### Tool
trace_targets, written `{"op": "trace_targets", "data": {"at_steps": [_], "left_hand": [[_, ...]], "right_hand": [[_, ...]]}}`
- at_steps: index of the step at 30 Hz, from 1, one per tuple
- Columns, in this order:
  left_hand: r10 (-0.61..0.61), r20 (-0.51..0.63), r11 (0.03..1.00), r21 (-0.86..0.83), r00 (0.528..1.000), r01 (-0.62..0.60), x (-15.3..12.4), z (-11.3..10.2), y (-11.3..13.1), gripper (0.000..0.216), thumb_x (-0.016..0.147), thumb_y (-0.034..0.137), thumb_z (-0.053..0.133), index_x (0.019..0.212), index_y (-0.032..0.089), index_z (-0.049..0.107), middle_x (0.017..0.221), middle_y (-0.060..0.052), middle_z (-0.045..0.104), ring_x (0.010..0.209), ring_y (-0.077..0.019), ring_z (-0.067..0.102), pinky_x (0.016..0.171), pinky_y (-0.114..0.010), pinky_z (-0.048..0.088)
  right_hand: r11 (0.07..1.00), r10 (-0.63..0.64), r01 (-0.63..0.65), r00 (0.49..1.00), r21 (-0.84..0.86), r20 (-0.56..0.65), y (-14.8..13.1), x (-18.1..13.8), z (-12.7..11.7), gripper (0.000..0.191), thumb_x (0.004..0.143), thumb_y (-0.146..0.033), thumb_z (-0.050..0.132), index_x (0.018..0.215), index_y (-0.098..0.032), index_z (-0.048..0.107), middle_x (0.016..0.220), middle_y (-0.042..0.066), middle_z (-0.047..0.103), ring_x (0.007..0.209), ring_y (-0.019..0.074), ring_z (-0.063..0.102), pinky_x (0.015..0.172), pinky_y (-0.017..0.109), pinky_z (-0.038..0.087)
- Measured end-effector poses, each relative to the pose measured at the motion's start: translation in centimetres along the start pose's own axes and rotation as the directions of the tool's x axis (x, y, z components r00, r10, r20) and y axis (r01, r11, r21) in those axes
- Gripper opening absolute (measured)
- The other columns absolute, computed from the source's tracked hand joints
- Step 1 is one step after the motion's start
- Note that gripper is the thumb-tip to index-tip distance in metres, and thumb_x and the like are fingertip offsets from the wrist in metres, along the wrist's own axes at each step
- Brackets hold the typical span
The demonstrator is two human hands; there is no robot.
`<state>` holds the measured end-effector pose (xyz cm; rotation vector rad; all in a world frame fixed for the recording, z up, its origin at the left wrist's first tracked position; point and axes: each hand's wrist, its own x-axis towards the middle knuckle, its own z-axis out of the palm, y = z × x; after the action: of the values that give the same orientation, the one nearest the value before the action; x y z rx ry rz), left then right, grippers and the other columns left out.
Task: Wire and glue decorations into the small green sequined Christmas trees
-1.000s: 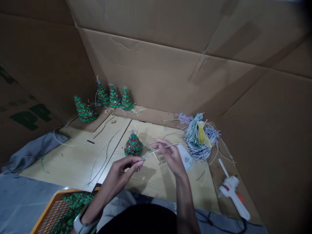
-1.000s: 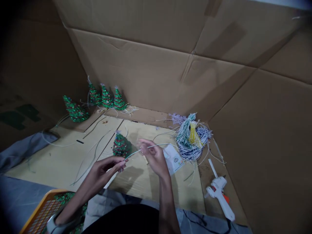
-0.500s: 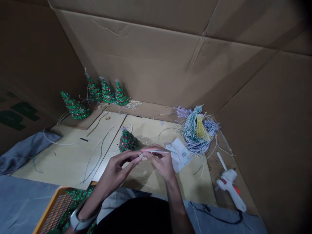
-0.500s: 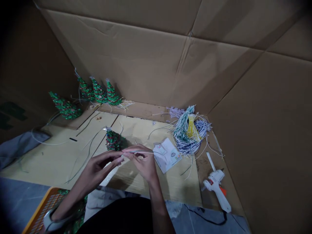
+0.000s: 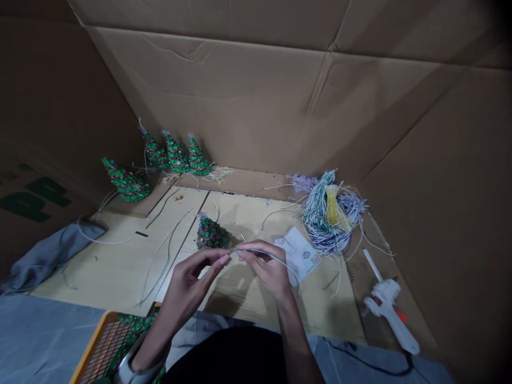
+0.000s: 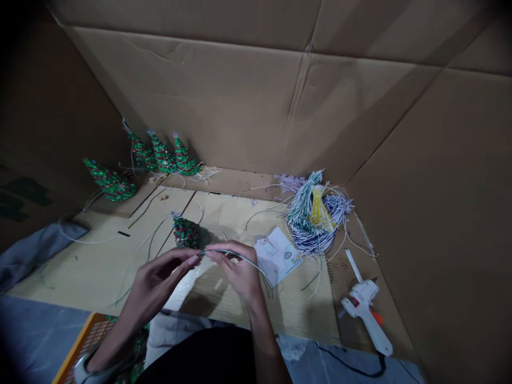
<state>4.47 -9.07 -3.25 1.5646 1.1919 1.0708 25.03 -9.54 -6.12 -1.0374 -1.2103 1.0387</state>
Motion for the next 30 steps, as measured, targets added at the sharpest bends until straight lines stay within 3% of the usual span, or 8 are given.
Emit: {"op": "trace_targets", "data": {"at_steps": [7,11,14,21,30], "left_hand": [[0.065,0.041,0.993,0.098,0.997,-0.069,-0.3,-0.6,-0.9,0.019,0.101,0.041,0.079,0.111,0.027,0.088,0.113,-0.007,0.086,0.105,-0.0238,0.080,0.093,-0.034,0.067],[0.073,0.020,0.991,0.110,0.997,-0.075,-0.5,-0.8,-1.5,0.019,0.101,0.038,0.080,0.114,0.026,0.086,0.114,-0.006,0.085,0.106,-0.0240,0.080,0.094,-0.034,0.066],[0.152,0.004,0.974,0.171,0.988,-0.150,-0.5,-0.9,-1.6,0.015,0.101,0.033,0.080,0.114,0.025,0.084,0.111,-0.006,0.085,0.103,-0.0228,0.080,0.093,-0.033,0.065],[0.439,0.094,0.829,0.341,0.894,-0.443,0.1,-1.4,-0.7,0.019,0.104,0.015,0.073,0.120,0.023,0.080,0.111,-0.006,0.083,0.097,-0.0188,0.080,0.085,-0.030,0.065],[0.553,0.185,0.723,0.379,0.813,-0.578,0.3,-2.1,-1.6,0.043,0.099,-0.002,0.074,0.137,0.019,0.072,0.121,-0.008,0.079,0.108,-0.0163,0.075,0.095,-0.030,0.062]], "right_hand": [[0.997,-0.080,0.080,0.996,-0.001,0.050,-0.4,0.1,0.1,0.006,0.093,-0.036,0.089,0.099,-0.037,0.090,0.098,0.001,0.087,0.094,0.0228,0.082,0.088,0.035,0.064],[0.997,-0.071,0.072,0.996,-0.019,0.047,-0.8,0.0,0.3,0.004,0.095,-0.037,0.087,0.097,-0.035,0.089,0.097,0.002,0.086,0.092,0.0224,0.081,0.084,0.034,0.063],[0.998,-0.054,0.056,0.997,-0.038,0.047,-1.0,-0.1,0.4,0.006,0.096,-0.037,0.086,0.097,-0.032,0.089,0.095,0.002,0.086,0.089,0.0210,0.080,0.079,0.032,0.061],[0.999,-0.025,0.026,0.999,-0.044,0.041,-0.7,0.4,0.6,0.010,0.095,-0.038,0.086,0.098,-0.029,0.089,0.095,0.002,0.087,0.088,0.0189,0.081,0.080,0.029,0.062],[0.998,0.050,-0.049,0.999,-0.038,0.007,-0.6,0.8,1.4,0.016,0.096,-0.042,0.085,0.099,-0.027,0.089,0.098,0.003,0.088,0.092,0.0203,0.082,0.087,0.031,0.064]]}}
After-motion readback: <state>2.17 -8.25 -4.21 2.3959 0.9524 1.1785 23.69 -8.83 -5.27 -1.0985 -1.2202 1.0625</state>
